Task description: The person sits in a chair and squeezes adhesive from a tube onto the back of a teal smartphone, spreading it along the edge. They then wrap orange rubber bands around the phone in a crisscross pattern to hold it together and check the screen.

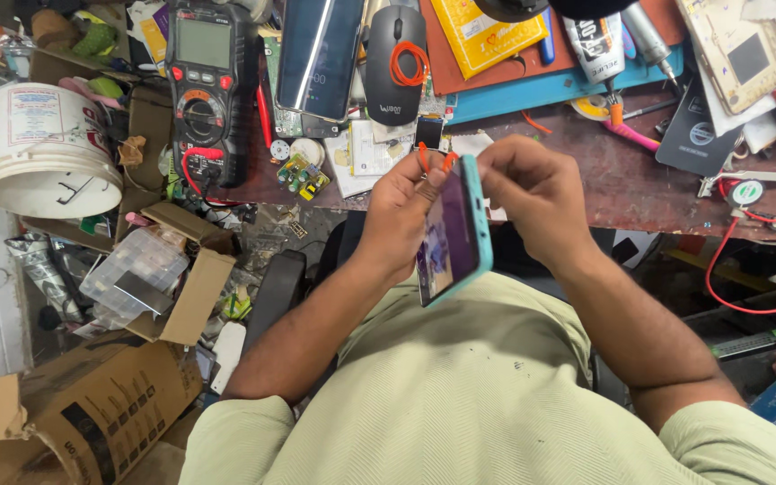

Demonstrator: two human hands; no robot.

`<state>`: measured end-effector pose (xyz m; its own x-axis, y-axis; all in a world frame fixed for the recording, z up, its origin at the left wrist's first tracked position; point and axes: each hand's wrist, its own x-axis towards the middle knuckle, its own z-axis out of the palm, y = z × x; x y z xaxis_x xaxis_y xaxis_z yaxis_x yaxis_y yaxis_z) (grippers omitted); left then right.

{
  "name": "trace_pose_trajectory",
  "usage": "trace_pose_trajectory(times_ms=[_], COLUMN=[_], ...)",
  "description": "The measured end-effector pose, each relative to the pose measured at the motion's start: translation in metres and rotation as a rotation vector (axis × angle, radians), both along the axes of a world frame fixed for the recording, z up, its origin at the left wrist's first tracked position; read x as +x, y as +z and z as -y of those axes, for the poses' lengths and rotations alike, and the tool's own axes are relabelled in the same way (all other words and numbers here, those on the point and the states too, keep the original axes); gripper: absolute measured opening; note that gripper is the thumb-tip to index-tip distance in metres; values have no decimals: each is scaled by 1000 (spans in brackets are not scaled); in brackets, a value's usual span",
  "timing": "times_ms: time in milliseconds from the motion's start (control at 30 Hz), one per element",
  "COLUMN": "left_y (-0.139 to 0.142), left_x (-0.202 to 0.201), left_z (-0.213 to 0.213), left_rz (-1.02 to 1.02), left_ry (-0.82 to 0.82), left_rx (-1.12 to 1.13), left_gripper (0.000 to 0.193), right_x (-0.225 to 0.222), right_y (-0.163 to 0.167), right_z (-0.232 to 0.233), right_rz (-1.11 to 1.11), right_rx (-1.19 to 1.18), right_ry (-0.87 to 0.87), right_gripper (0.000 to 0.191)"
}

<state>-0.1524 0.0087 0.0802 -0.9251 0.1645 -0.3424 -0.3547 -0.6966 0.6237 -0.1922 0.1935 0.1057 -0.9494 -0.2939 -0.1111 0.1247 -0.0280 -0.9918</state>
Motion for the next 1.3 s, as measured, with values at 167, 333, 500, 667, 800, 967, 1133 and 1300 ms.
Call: trace_pose_trajectory(times_ms=[167, 333, 500, 667, 800, 967, 1133, 1300], left_y=[7, 10, 10, 4, -6, -15, -24, -35], left_x=[-3, 0, -3, -1, 9, 18, 25, 37], left_z=[9, 19, 10, 5, 5, 10, 5, -13], left_rz=[75, 62, 115, 94, 108, 112, 219, 144], left_ry=[46, 41, 123, 177, 147, 155, 50, -59], left_rx=[-90, -77, -81, -74, -62, -86, -107, -26], left_gripper=[14, 14, 15, 19, 17, 15, 23, 20], right_x=[-13, -44, -37, -45, -70, -45, 13, 38], right_y=[-12, -15, -16, -14, -9, -4, -2, -25], right_z=[-6, -10, -2, 27, 36, 9, -6, -13], right_rz=[254, 110, 280, 221, -506, -836, -203, -75], right_rx=[-198, -374, -252, -175, 278, 607, 172, 186], right_ry=[-164, -278, 125, -17, -139, -203, 41, -53], right_gripper=[10, 10, 9, 10, 10, 9, 7, 4])
